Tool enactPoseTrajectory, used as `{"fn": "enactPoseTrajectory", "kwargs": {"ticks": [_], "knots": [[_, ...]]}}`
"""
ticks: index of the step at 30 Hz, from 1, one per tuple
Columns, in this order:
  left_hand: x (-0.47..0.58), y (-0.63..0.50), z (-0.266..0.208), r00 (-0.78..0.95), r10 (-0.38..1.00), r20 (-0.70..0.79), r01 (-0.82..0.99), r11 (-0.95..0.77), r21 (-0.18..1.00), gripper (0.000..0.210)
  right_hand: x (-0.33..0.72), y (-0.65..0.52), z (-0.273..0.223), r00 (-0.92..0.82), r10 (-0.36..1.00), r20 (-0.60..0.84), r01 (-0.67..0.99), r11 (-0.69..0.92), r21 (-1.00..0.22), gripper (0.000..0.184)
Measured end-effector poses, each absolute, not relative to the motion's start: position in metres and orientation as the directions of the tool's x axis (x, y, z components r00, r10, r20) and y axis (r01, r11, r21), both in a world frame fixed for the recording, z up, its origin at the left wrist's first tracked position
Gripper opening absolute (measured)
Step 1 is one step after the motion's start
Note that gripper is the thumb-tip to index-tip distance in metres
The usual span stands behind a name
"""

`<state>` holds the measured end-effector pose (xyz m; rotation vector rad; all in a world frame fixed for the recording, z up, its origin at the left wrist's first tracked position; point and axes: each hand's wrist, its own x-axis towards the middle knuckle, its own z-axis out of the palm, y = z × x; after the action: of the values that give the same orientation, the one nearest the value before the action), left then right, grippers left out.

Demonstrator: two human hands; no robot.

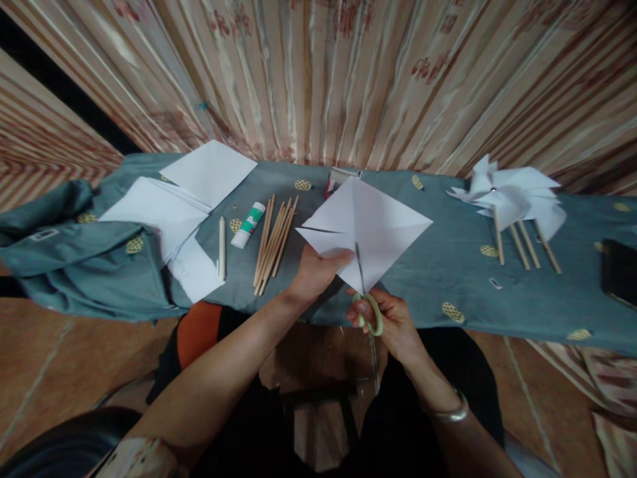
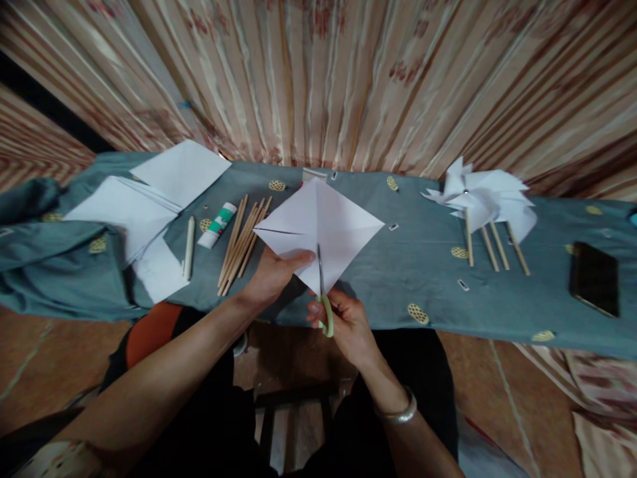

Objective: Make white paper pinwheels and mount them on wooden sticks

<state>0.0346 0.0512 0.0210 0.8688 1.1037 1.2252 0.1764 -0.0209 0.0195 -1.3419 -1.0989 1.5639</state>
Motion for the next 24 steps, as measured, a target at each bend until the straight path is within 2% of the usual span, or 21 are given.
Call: {"fn": "enactPoseTrajectory", "kwargs": {"ticks": [14, 24], "knots": [[0.0339, 0.05, 0.0216, 0.019, 0.992, -0.129, -0.318, 0.128, 0.939, 0.029, 0.1736, -0.0194, 0.0243, -0.129, 0.944, -0.305, -0.004, -0.308, -0.951, 0.045], [0.0346, 0.0517, 0.019, 0.009, 0.989, -0.148, -0.288, 0.144, 0.947, 0.023, 0.1737, -0.0195, 0.023, -0.117, 0.94, -0.32, 0.014, -0.321, -0.947, 0.045]]}}
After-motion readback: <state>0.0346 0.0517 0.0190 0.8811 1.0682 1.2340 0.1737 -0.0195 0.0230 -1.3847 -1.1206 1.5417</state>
